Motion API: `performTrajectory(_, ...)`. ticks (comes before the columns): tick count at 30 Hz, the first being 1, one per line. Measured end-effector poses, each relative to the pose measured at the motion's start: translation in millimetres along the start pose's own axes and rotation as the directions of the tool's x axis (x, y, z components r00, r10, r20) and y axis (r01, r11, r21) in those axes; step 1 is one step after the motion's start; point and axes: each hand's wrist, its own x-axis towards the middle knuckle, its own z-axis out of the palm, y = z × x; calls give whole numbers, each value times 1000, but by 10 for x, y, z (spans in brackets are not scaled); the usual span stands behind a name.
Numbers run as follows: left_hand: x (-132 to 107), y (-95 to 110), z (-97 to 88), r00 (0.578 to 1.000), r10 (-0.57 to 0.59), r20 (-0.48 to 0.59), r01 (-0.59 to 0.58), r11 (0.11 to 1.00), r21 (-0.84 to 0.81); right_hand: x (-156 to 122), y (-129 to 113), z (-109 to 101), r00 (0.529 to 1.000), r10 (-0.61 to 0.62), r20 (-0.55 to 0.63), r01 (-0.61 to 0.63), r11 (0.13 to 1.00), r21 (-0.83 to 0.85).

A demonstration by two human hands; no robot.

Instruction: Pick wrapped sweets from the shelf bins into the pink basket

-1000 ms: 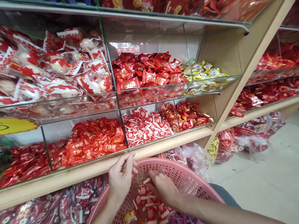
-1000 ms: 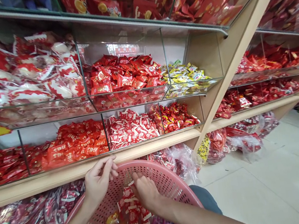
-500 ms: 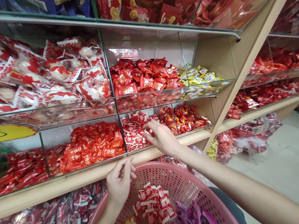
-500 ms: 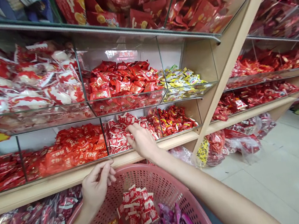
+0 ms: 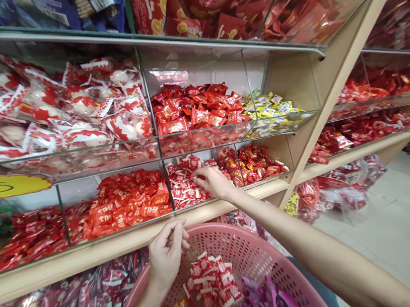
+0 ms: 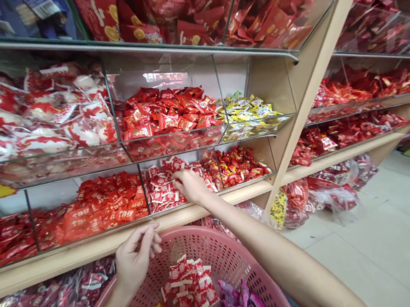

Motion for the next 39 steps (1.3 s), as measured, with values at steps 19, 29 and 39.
performTrajectory(19,-50,-37,73,958,-9,288,-7,998,57,-1071,-409,289,881,425,205,-306,184,934)
performTrajectory(29,-4,1,85,960,-123,251,154,982,-109,-1157,-310,277,877,430,213,-334,228,915)
performTrajectory(39,80,47,10,961,-89,261,99,995,-25,-1169,-332,206,885,372,278,-387,257,886)
